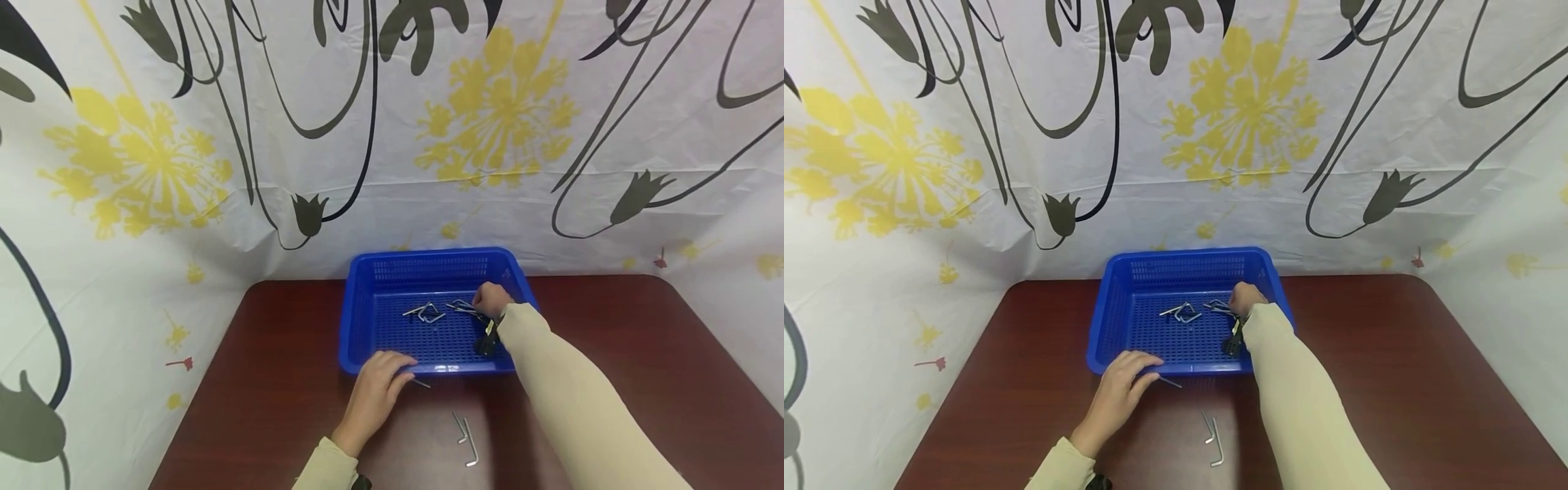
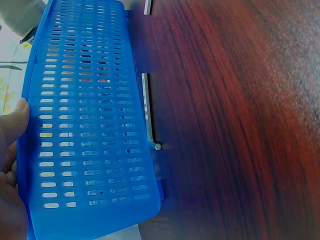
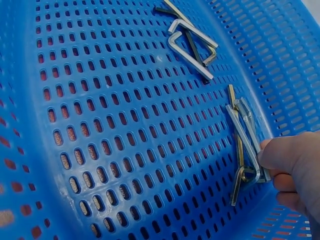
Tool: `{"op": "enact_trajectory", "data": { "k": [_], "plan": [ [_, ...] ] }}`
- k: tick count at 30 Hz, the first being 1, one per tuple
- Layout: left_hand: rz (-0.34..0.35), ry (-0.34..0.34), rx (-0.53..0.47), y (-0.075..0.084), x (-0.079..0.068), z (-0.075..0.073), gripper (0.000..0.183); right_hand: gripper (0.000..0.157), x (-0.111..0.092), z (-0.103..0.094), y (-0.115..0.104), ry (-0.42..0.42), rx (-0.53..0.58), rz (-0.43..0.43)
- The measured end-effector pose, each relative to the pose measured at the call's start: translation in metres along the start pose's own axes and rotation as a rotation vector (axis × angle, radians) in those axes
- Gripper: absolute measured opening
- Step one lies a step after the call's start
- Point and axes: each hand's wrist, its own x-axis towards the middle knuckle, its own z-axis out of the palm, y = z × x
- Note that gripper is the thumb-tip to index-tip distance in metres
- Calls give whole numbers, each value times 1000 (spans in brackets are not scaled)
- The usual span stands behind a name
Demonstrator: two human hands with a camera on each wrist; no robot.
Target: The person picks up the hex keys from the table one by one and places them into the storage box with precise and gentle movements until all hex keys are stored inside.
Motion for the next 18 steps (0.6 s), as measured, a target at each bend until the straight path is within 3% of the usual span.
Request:
{"op": "enact_trajectory", "data": {
  "k": [18],
  "plan": [
    [-10, -12, 3, 0, 0, -2, 17, 10, -1, -2, -4, -30, 13, -21]
  ]
}}
